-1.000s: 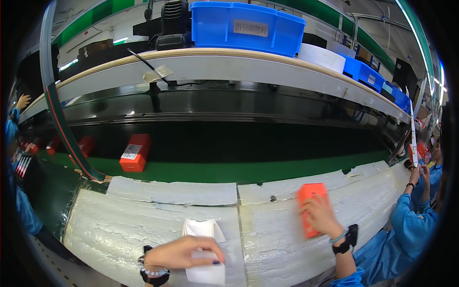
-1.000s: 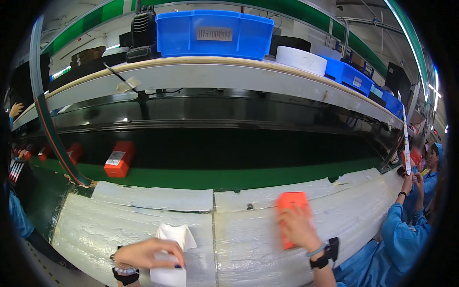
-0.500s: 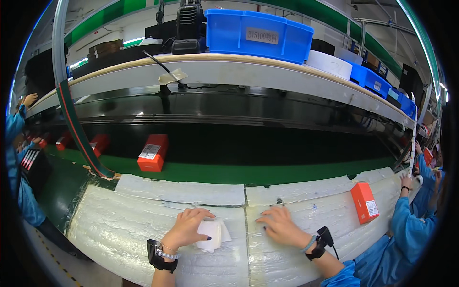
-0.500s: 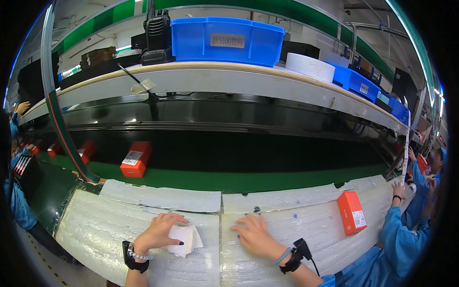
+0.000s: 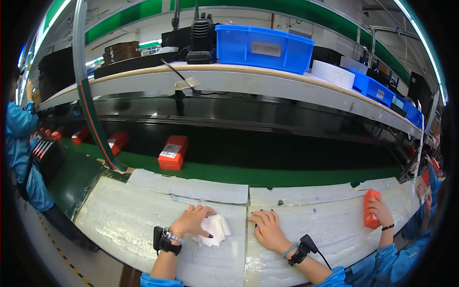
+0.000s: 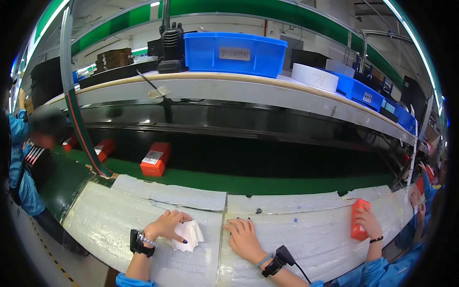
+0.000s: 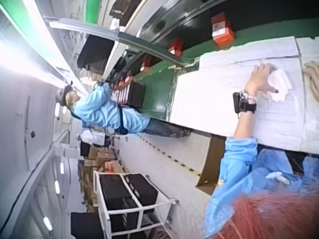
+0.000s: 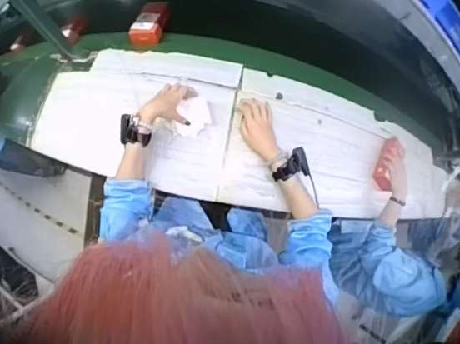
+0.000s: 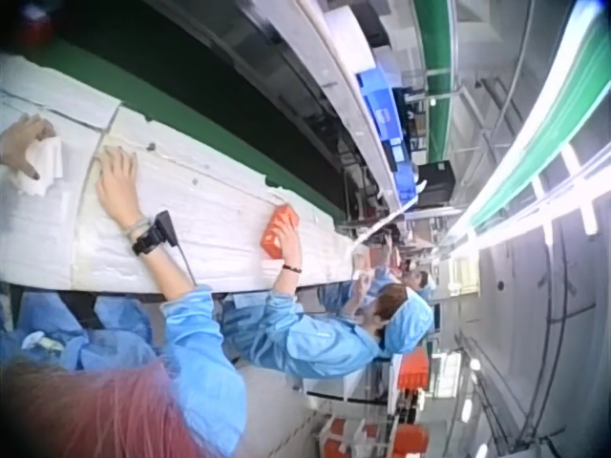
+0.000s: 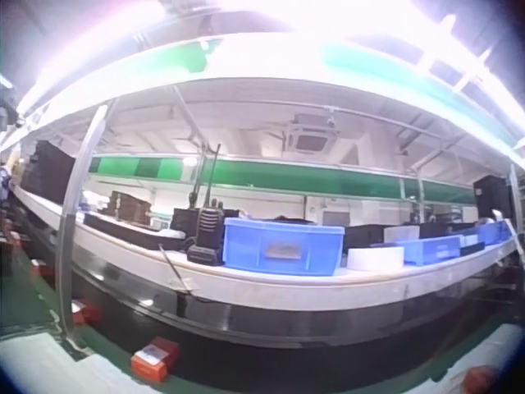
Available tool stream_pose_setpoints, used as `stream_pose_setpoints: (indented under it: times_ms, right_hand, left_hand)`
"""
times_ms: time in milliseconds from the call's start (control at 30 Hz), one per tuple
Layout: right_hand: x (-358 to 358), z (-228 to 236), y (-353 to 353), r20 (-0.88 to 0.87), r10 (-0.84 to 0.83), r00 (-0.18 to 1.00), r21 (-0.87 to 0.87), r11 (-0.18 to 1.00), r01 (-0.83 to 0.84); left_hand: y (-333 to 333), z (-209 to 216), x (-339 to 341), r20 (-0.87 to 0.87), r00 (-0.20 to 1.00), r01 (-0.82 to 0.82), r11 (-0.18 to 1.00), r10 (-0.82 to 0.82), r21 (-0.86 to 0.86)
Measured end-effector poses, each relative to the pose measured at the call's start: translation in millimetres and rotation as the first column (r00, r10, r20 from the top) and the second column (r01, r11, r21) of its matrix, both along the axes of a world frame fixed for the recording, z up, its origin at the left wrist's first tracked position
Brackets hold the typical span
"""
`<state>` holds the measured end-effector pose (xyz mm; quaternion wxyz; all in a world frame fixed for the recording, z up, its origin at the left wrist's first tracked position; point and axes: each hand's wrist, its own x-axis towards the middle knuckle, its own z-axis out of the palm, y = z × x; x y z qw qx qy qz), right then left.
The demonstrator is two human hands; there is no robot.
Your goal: Applying adhesive labels to small red boxes on a conveyor belt in a factory setting.
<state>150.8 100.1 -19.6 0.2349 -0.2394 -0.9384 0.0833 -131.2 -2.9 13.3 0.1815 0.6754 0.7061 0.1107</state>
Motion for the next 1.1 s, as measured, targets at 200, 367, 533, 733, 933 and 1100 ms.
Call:
stream_pose_setpoints:
  times_ms: [200,367,533,733,933,1100]
  right_hand:
    - [-3,1,1,-0.060,0.004,0.998,0.015,1.000,-0.003]
    - [-3,-1,2,-0.091,0.015,0.996,0.029,1.000,-0.012]
    - [-2,-5,1,-0.093,0.005,0.996,0.020,1.000,-0.003]
    - [-4,0,-6,-0.112,0.011,0.994,0.030,1.000,-0.008]
    - [-1,4,-5,-0.116,0.008,0.993,0.042,0.999,-0.004]
    - [-6,5,-6,-0.114,0.027,0.993,0.030,0.999,-0.024]
  left_hand:
    - [14,-4,-8,0.130,0.991,0.034,0.990,-0.016,-0.133]
    - [16,-1,-3,-0.050,0.999,-0.008,0.986,0.000,-0.164]
    - [11,0,0,-0.186,0.979,0.067,0.995,-0.081,-0.080]
    - [8,-10,-4,-0.096,0.994,0.062,0.998,-0.059,0.028]
    - [-10,1,15,0.058,0.996,-0.075,0.983,0.066,0.169]
    - [-10,-12,4,0.045,0.996,-0.082,0.989,0.076,0.126]
